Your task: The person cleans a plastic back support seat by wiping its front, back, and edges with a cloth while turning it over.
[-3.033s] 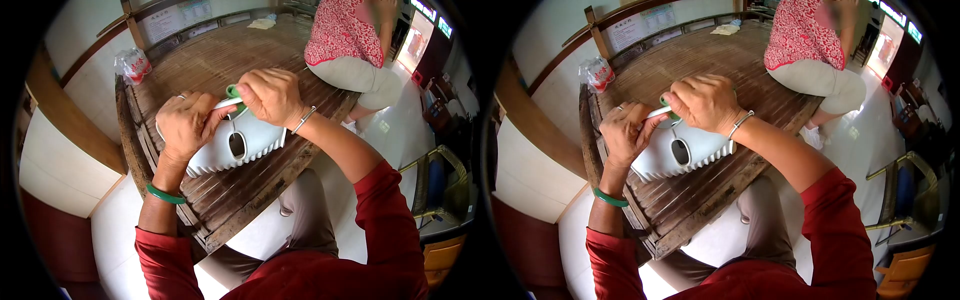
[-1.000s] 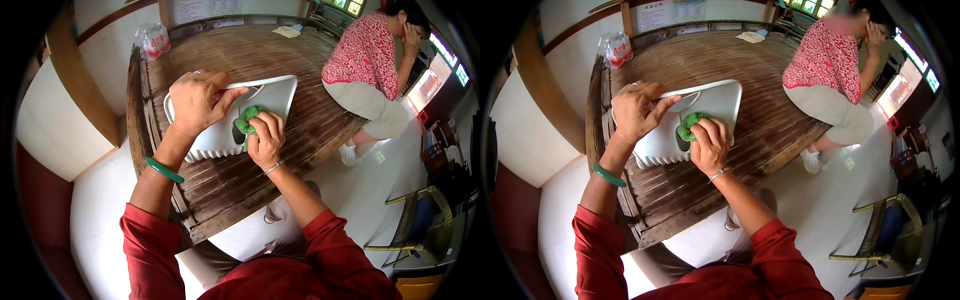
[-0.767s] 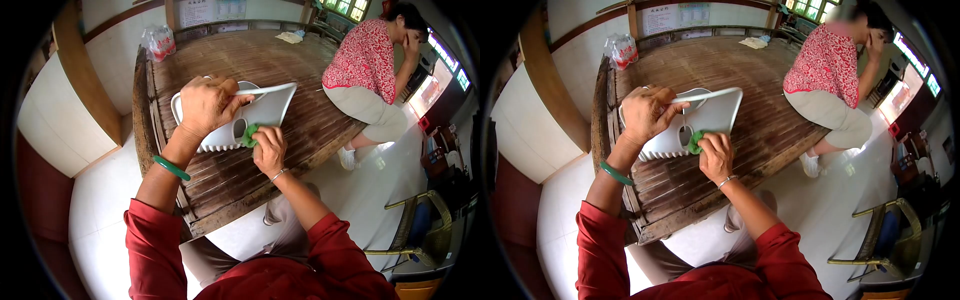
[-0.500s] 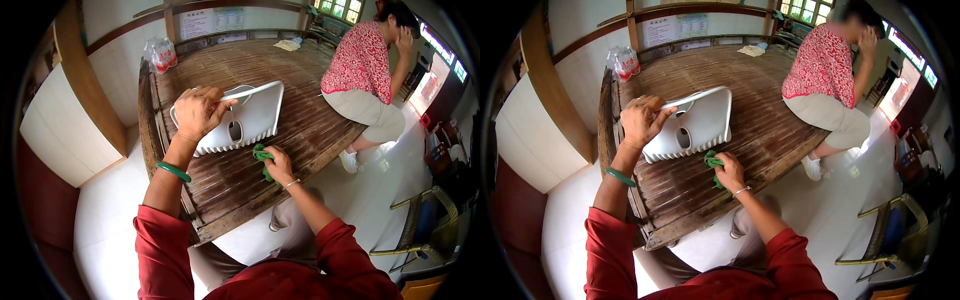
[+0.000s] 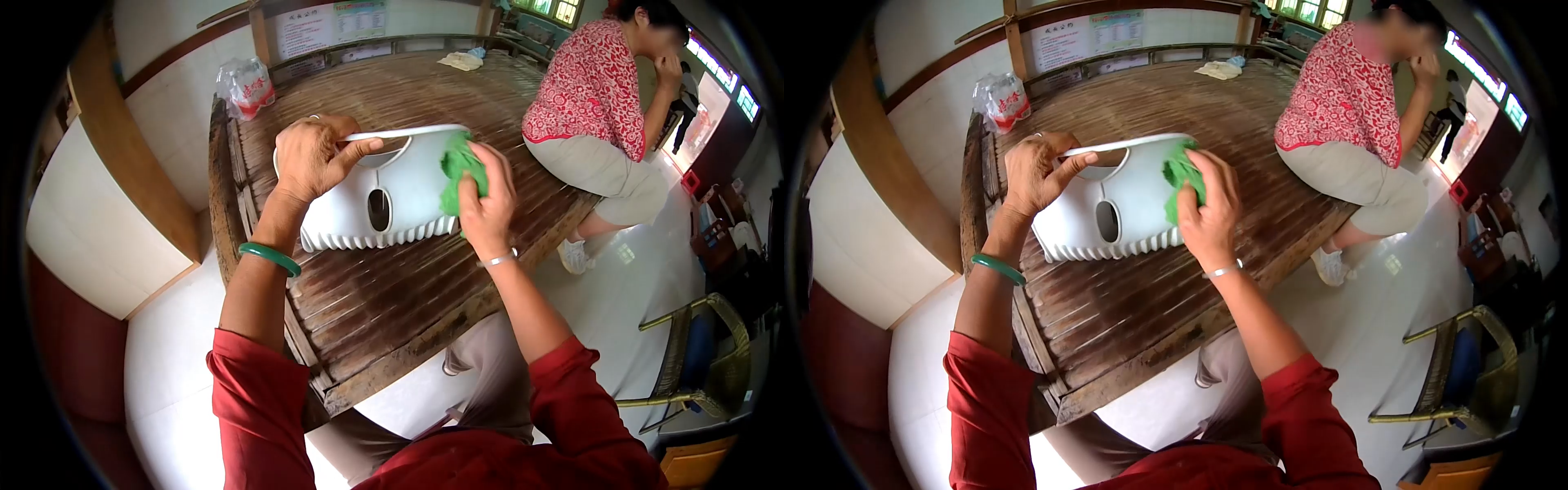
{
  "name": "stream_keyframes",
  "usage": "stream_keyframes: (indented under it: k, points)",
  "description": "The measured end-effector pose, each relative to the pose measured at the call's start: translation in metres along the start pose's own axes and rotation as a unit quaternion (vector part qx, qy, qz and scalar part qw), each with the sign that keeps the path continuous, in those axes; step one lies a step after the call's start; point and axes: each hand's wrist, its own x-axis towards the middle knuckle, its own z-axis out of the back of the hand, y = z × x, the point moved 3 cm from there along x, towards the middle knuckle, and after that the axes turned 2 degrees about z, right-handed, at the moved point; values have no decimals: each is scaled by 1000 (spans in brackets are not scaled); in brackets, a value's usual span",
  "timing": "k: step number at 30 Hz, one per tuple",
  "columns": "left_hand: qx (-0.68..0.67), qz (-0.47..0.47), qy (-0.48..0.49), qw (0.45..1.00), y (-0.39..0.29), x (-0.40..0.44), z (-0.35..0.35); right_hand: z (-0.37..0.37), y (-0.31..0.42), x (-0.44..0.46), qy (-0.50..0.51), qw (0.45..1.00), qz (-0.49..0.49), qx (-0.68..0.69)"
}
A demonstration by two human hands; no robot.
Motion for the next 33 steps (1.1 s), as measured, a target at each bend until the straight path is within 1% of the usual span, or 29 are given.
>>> stream_keyframes:
  k: [1, 3, 4, 6, 8, 10, 11, 12, 13, 14, 15, 16, 17, 18, 19, 20, 21, 22, 24, 25, 26, 27, 28, 29, 30, 32, 33]
  points:
    - [-3, -2, 0, 1000, -1, 2, -1, -6, -8, 3, -1, 1000, 0, -3]
    - [-8, 16, 19, 1000, 1, 5, -1, -22, -26, -2, 13, 996, 76, -55]
    - [-10, 18, 17, 1000, 5, 6, -2, -29, -32, -14, 32, 999, 34, -20]
    - [-21, 30, 6, 999, 12, 6, -1, -33, -32, -36, 40, 998, 47, -29]
    - [-35, 40, 12, 999, 12, 9, -3, -33, -36, -42, 50, 997, 40, -31]
    - [-25, 12, 0, 1000, 8, 11, -8, -29, -42, -47, 46, 999, 19, -5]
    - [-27, 6, 4, 1000, 9, 12, -10, -26, -44, -48, 63, 998, 9, -3]
    - [1, 27, 12, 1000, 12, 13, -10, -22, -45, -50, 57, 998, 6, -7]
    - [29, 48, 18, 998, 14, 14, -10, -20, -44, -55, 72, 997, -12, -15]
    - [31, 41, 19, 999, 14, 14, -11, -18, -44, -61, 88, 995, -28, -22]
    - [38, 63, 17, 997, 13, 13, -10, -16, -49, -74, 150, 986, -45, -60]
    - [45, 86, 15, 995, 15, 13, -9, -17, -60, -101, 244, 961, -85, -98]
    - [77, 82, 29, 993, 17, 13, -8, -13, -65, -117, 243, 961, -96, -93]
    - [81, 77, 24, 993, 18, 15, -5, -14, -64, -118, 242, 961, -104, -88]
    - [72, 66, 14, 995, 19, 14, -4, -16, -67, -116, 241, 962, -99, -86]
    - [61, 56, 13, 996, 18, 9, -6, -14, -68, -120, 247, 959, -119, -77]
    - [48, 70, 19, 996, 14, 9, -3, -11, -66, -126, 250, 955, -143, -70]
    - [49, 65, 20, 996, 14, 10, -4, -9, -66, -127, 245, 956, -145, -70]
    - [65, 61, 1, 996, 17, 9, -6, -5, -73, -126, 212, 951, -224, 11]
    - [58, 40, -31, 997, 16, 9, -7, -3, -81, -130, 189, 952, -239, 31]
    - [56, 40, -34, 997, 19, 9, -8, 0, -90, -133, 190, 953, -236, 29]
    - [56, 31, -40, 997, 19, 9, -8, 5, -96, -133, 150, 931, -321, 87]
    - [55, 24, -46, 997, 19, 7, -9, 8, -102, -135, 111, 898, -402, 143]
    - [52, 28, -48, 997, 20, 6, -10, 14, -108, -137, 53, 859, -487, 150]
    - [36, 22, -51, 998, 19, 6, -9, 18, -112, -133, 10, 841, -517, 157]
    - [19, 15, -53, 998, 16, 8, -6, 24, -107, -112, -34, 825, -521, 217]
    - [32, 33, -20, 999, 15, 8, -4, 24, -104, -96, -49, 863, -466, 189]
